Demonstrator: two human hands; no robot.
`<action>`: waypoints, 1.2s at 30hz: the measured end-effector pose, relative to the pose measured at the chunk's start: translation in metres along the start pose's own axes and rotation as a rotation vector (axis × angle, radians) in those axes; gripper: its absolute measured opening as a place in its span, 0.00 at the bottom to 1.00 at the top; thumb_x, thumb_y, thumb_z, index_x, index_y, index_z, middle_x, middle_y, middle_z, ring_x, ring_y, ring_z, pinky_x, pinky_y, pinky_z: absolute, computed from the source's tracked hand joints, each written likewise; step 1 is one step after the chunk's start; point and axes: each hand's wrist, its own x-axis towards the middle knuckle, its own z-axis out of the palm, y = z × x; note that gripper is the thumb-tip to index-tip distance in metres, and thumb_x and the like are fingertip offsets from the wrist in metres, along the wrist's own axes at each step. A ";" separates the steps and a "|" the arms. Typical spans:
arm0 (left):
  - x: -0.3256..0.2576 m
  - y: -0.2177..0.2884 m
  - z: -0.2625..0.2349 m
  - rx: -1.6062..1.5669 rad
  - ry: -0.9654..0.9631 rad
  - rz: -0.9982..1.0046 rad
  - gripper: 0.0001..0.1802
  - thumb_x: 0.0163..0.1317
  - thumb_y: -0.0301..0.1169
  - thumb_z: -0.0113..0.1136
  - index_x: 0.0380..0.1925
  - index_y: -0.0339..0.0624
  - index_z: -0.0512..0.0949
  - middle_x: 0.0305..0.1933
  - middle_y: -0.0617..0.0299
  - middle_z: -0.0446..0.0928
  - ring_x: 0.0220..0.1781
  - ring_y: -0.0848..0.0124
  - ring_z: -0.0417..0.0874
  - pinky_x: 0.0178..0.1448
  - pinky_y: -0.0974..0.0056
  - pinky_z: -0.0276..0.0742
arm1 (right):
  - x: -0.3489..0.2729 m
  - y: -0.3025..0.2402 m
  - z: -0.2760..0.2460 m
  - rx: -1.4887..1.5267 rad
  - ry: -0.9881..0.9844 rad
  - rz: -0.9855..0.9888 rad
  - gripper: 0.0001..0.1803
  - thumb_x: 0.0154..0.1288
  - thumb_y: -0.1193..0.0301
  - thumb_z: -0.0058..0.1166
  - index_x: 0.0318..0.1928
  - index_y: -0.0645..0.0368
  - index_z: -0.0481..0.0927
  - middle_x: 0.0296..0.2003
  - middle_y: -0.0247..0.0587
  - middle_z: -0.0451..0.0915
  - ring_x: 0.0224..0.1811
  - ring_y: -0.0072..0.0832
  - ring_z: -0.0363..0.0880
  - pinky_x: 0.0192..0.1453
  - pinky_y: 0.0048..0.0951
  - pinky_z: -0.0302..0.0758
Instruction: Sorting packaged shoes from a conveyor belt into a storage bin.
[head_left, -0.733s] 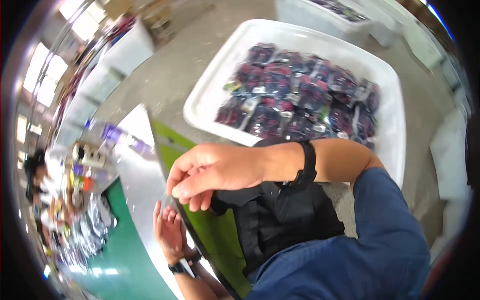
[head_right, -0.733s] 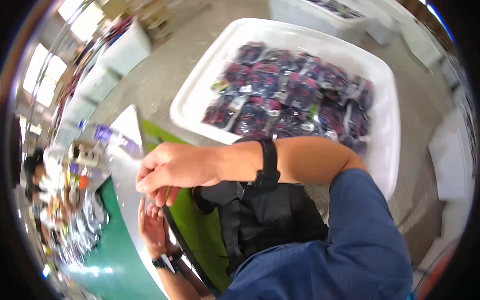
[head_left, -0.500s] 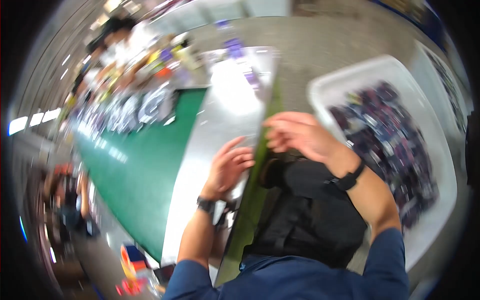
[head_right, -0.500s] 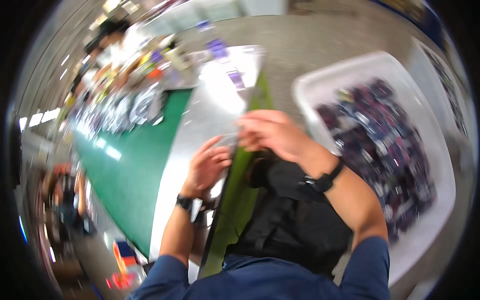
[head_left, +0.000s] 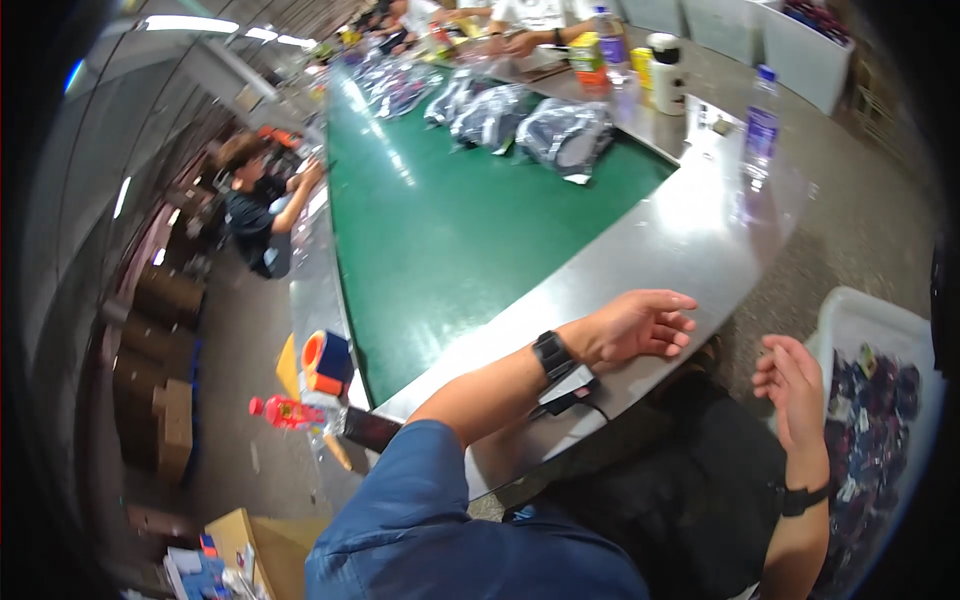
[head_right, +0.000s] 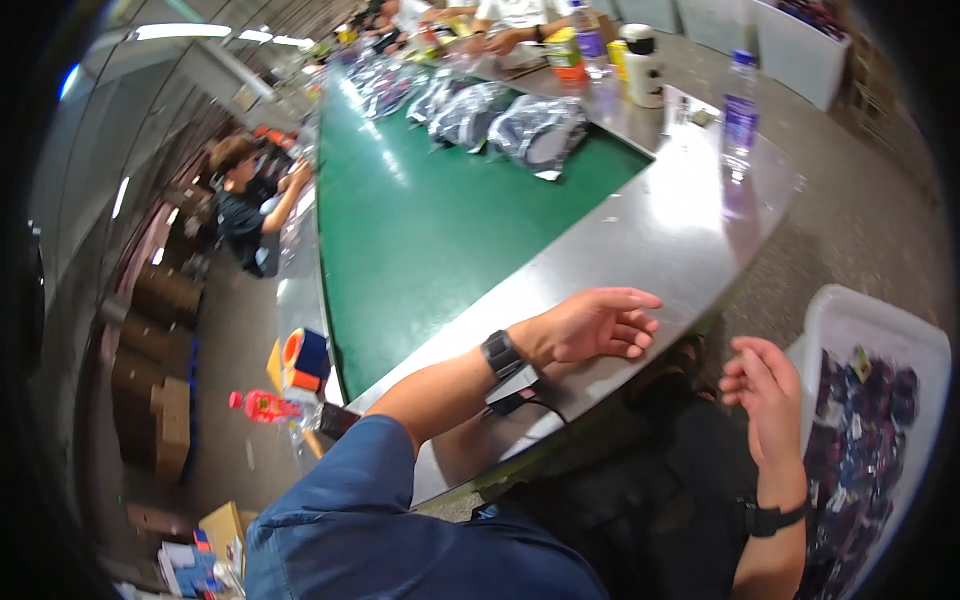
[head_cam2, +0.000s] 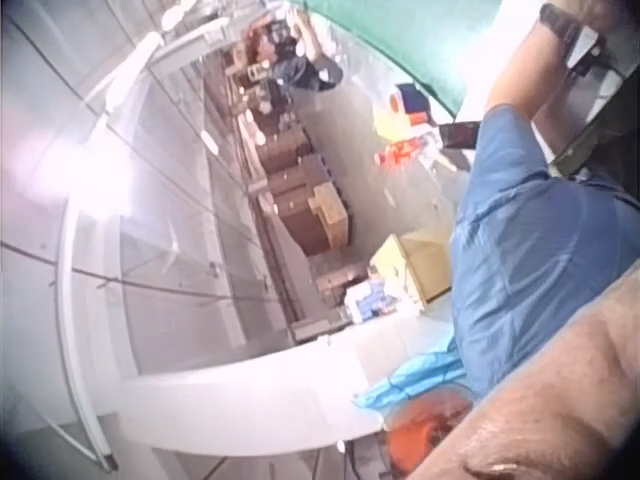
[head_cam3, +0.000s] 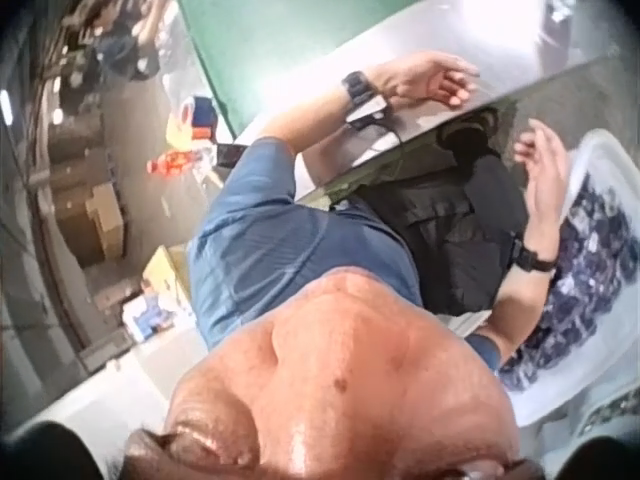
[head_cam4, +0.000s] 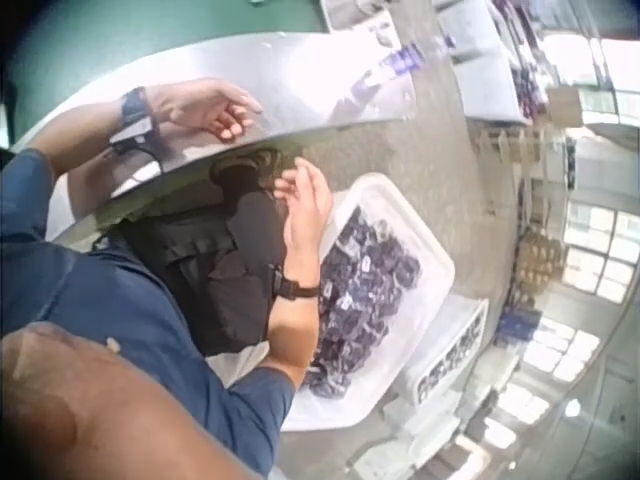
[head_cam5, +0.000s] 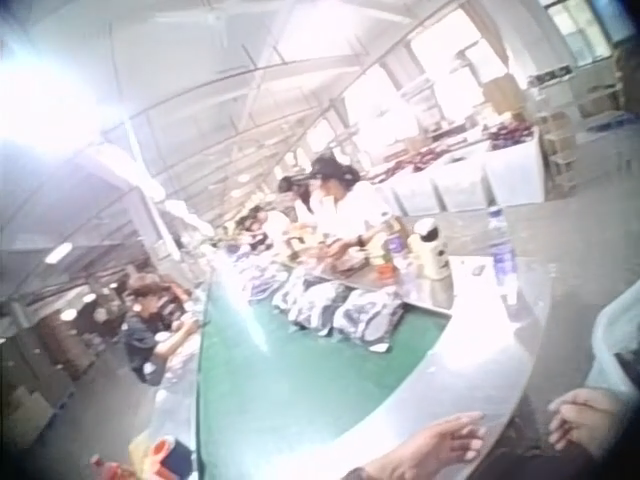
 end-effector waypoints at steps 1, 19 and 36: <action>-0.006 0.005 -0.005 0.004 0.039 0.020 0.15 0.78 0.40 0.56 0.57 0.44 0.77 0.47 0.60 0.83 0.46 0.66 0.86 0.54 0.60 0.84 | 0.005 0.006 0.000 -0.001 -0.026 -0.021 0.13 0.81 0.67 0.52 0.57 0.61 0.80 0.36 0.32 0.81 0.35 0.19 0.80 0.38 0.21 0.76; -0.083 0.215 -0.093 0.413 0.545 0.398 0.14 0.75 0.39 0.61 0.52 0.42 0.81 0.47 0.62 0.85 0.50 0.67 0.84 0.62 0.56 0.79 | 0.002 0.022 0.018 -0.047 -0.065 0.049 0.14 0.82 0.66 0.50 0.58 0.61 0.77 0.35 0.31 0.78 0.33 0.18 0.78 0.36 0.20 0.74; 0.042 0.270 -0.189 1.149 1.346 0.420 0.35 0.59 0.45 0.62 0.65 0.39 0.78 0.68 0.43 0.79 0.76 0.50 0.73 0.81 0.47 0.61 | -0.002 0.013 0.034 -0.142 -0.103 0.068 0.15 0.79 0.69 0.53 0.58 0.65 0.77 0.34 0.34 0.78 0.33 0.19 0.77 0.37 0.20 0.75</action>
